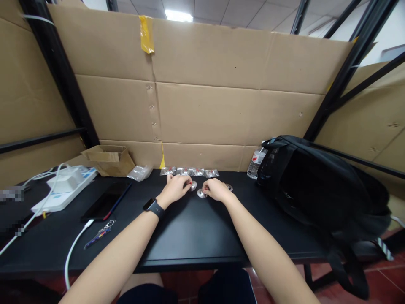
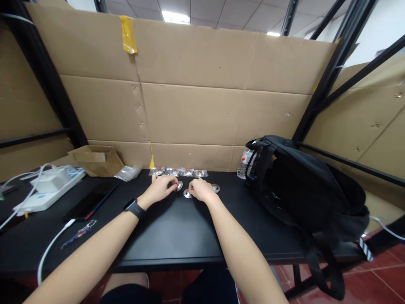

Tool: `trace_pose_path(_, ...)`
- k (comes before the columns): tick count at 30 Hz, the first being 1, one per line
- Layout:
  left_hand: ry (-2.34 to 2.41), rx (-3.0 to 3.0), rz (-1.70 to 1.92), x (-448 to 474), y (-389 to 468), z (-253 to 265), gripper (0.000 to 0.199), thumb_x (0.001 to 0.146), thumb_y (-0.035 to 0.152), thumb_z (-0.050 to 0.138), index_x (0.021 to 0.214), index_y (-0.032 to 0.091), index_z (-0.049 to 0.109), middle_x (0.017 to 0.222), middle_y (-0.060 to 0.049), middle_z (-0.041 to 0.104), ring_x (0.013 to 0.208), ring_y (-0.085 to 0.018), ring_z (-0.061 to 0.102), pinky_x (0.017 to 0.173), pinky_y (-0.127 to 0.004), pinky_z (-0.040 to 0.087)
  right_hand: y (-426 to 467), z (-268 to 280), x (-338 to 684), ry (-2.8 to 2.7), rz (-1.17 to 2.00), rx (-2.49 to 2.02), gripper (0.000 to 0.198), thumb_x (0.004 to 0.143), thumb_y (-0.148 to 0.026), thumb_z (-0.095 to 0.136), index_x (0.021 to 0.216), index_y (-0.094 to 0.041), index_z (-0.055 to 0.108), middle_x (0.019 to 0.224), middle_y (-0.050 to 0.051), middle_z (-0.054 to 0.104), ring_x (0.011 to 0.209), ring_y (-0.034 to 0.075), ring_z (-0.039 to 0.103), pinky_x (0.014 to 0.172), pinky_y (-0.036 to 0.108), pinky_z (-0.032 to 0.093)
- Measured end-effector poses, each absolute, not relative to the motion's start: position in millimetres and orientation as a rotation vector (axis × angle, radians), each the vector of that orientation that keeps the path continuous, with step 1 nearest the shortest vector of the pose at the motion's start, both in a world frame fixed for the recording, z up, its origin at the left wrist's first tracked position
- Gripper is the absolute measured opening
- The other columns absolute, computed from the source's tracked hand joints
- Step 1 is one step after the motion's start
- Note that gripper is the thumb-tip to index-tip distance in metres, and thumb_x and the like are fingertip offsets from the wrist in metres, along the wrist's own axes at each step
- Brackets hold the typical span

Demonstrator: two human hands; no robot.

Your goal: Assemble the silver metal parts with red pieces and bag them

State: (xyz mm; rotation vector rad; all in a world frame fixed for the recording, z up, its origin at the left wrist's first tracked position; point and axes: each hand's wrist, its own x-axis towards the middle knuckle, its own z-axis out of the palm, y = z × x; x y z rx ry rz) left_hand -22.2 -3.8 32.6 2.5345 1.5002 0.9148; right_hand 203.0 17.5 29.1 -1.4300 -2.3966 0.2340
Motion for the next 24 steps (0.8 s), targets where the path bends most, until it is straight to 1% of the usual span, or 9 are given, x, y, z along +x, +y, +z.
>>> trace_pose_path(2,1.512,2.513,0.913,-22.4,-3.2,32.7,0.012,0.091,0.025,0.056,0.090,0.025,0.067,0.091,-0.001,0.075,0.096,-0.024,0.064,0.094,-0.040,0.028,17.7,29.3,202.4,-2.393,0.239,-1.401,0.008,0.079,-0.018,0.068,0.075,-0.023,0.072,0.086,0.005,0.071,0.076,0.019,0.063,0.066,0.028,0.040)
trace_pose_path(6,1.547,2.468,0.914,-21.8,-2.3,33.1,0.011,0.089,0.026,0.058,0.091,0.026,0.069,0.092,0.000,0.076,0.099,-0.025,0.065,0.096,-0.041,0.029,25.5,28.6,201.2,-2.277,0.345,-1.151,0.009,0.082,-0.016,0.064,0.076,-0.019,0.069,0.090,0.005,0.067,0.082,0.018,0.061,0.074,0.028,0.044)
trace_pose_path(8,1.552,2.434,0.945,-21.9,-1.9,34.3,0.011,0.088,0.027,0.059,0.092,0.027,0.070,0.093,0.000,0.076,0.099,-0.026,0.066,0.096,-0.043,0.030,29.9,30.5,200.2,-2.140,0.406,-1.053,0.009,0.085,-0.018,0.062,0.078,-0.018,0.068,0.089,0.004,0.065,0.082,0.017,0.061,0.079,0.030,0.046)
trace_pose_path(12,1.471,2.297,1.085,-22.3,0.4,36.2,0.012,0.089,0.031,0.059,0.093,0.027,0.069,0.094,0.000,0.077,0.095,-0.023,0.068,0.096,-0.041,0.037,30.9,35.4,194.5,-1.887,0.559,-0.935,0.010,0.087,-0.027,0.061,0.084,-0.019,0.067,0.095,0.005,0.067,0.090,0.018,0.062,0.085,0.032,0.048)
trace_pose_path(14,1.398,2.198,1.173,-21.5,2.7,35.1,0.013,0.089,0.035,0.061,0.094,0.026,0.069,0.096,-0.001,0.076,0.095,-0.022,0.069,0.095,-0.039,0.042,27.6,35.7,189.4,-1.832,0.711,-0.881,0.012,0.087,-0.030,0.062,0.084,-0.019,0.065,0.096,0.005,0.067,0.090,0.018,0.064,0.083,0.032,0.051)
trace_pose_path(16,1.312,2.104,1.238,-19.8,5.3,32.6,0.016,0.088,0.037,0.062,0.094,0.024,0.069,0.098,-0.003,0.076,0.097,-0.023,0.070,0.095,-0.038,0.045,23.1,34.1,183.6,-1.787,0.876,-0.862,0.016,0.087,-0.035,0.063,0.083,-0.019,0.063,0.098,0.005,0.068,0.087,0.017,0.065,0.076,0.031,0.054)
trace_pose_path(19,1.203,2.022,1.273,-16.9,8.7,28.4,0.017,0.087,0.038,0.064,0.094,0.023,0.068,0.100,-0.004,0.076,0.097,-0.022,0.071,0.095,-0.037,0.049,16.4,31.3,176.5,-1.675,1.105,-0.860,0.024,0.084,-0.042,0.067,0.084,-0.019,0.061,0.109,0.006,0.066,0.087,0.017,0.068,0.067,0.027,0.056)
trace_pose_path(21,1.174,1.994,1.277,-16.0,10.2,26.6,0.018,0.087,0.038,0.065,0.095,0.023,0.068,0.100,-0.004,0.076,0.096,-0.022,0.071,0.095,-0.037,0.050,12.3,31.0,174.2,-1.595,1.245,-0.832,0.028,0.082,-0.044,0.070,0.085,-0.019,0.059,0.111,0.006,0.065,0.086,0.016,0.070,0.067,0.027,0.058)
trace_pose_path(24,1.180,1.975,1.272,-16.7,11.4,25.7,0.018,0.086,0.039,0.066,0.094,0.023,0.070,0.100,-0.005,0.076,0.097,-0.023,0.071,0.095,-0.039,0.051,7.5,33.7,174.2,-1.494,1.383,-0.791,0.028,0.081,-0.040,0.074,0.091,-0.020,0.058,0.107,0.005,0.065,0.079,0.016,0.073,0.069,0.027,0.060)
